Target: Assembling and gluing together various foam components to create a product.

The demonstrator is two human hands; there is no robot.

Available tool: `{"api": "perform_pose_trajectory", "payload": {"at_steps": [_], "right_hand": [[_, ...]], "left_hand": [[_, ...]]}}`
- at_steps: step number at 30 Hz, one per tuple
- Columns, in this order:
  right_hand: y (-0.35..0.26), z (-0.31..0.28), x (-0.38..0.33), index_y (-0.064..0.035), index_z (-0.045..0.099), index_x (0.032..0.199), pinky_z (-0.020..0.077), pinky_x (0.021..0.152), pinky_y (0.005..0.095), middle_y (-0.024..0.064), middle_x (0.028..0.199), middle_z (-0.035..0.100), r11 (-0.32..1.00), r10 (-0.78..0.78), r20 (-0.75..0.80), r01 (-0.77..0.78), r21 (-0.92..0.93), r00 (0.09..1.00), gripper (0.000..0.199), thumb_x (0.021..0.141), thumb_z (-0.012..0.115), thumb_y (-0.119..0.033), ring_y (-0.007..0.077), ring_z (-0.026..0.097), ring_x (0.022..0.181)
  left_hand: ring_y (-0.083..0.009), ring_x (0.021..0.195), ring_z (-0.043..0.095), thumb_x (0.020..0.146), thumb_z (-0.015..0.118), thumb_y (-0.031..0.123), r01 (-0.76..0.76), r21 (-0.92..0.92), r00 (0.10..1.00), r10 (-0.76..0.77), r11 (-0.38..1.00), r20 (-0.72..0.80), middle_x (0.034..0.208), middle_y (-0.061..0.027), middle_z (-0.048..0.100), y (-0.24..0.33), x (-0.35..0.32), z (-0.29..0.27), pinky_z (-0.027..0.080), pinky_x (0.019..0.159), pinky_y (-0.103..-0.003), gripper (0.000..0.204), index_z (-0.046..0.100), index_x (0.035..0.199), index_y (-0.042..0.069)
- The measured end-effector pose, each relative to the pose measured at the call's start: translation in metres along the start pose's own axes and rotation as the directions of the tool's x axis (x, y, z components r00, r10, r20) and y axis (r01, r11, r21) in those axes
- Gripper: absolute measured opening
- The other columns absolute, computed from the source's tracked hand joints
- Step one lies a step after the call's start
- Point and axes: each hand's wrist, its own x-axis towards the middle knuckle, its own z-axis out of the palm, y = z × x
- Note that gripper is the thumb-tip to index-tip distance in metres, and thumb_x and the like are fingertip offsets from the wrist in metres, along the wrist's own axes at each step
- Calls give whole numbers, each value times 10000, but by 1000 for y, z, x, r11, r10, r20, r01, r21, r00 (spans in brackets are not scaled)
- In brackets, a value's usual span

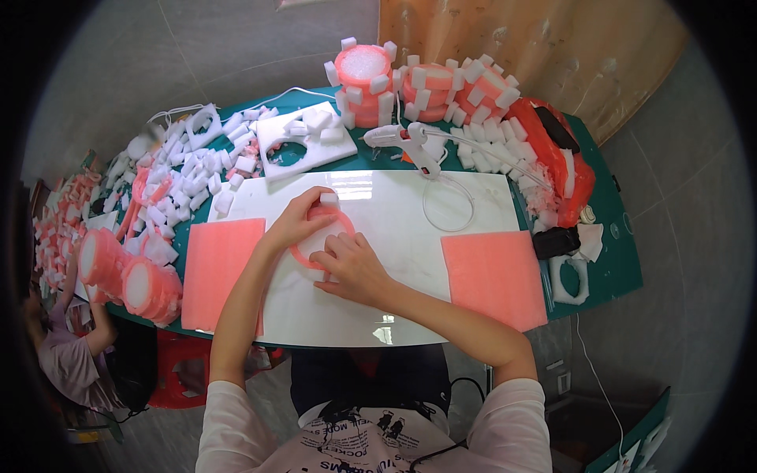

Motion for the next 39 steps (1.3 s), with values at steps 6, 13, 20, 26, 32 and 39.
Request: {"api": "perform_pose_trajectory", "payload": {"at_steps": [6,13,20,26,32,39], "right_hand": [[-1,0,0,-136,532,956,310,642,314,38,800,431,1000,13,13,-13,5,1000,439,581,732,-247,190,435,744],[-2,1,0,-134,550,976,305,631,311,33,790,435,1000,7,-18,-7,-28,1000,455,575,735,-246,182,433,727],[0,4,0,-130,564,950,303,632,313,29,785,438,1000,3,-27,-4,-20,1000,426,576,734,-242,181,433,726],[-1,4,1,-153,591,938,275,602,294,3,737,430,1000,6,-58,-7,-21,998,421,560,748,-252,155,432,681],[-2,3,-1,-131,560,957,292,622,310,27,779,433,999,-1,-38,-1,-37,999,440,573,736,-256,182,429,721],[-2,3,0,-129,554,965,296,628,313,31,786,433,999,-3,-28,2,-32,1000,446,577,733,-257,182,431,726]], "left_hand": [[-167,813,521,735,608,131,-10,39,1000,9,999,20,919,-109,543,-2,0,0,426,732,-267,389,480,1087,28],[-174,823,525,738,605,136,-10,46,1000,10,999,20,924,-114,544,-2,1,1,426,741,-271,380,481,1080,26],[-182,837,531,736,611,140,-8,41,1000,7,999,10,936,-118,545,0,0,1,430,746,-276,384,478,1078,26],[-178,811,528,735,617,141,-6,31,1000,6,999,11,921,-116,549,0,-1,-1,432,729,-273,385,479,1074,24],[-166,792,530,735,620,133,-18,14,1000,17,1000,8,901,-109,553,-2,0,1,434,716,-270,380,482,1070,18],[-158,806,540,736,618,124,-19,27,1000,19,999,2,897,-103,559,-5,1,0,440,724,-269,368,489,1065,19]]}}
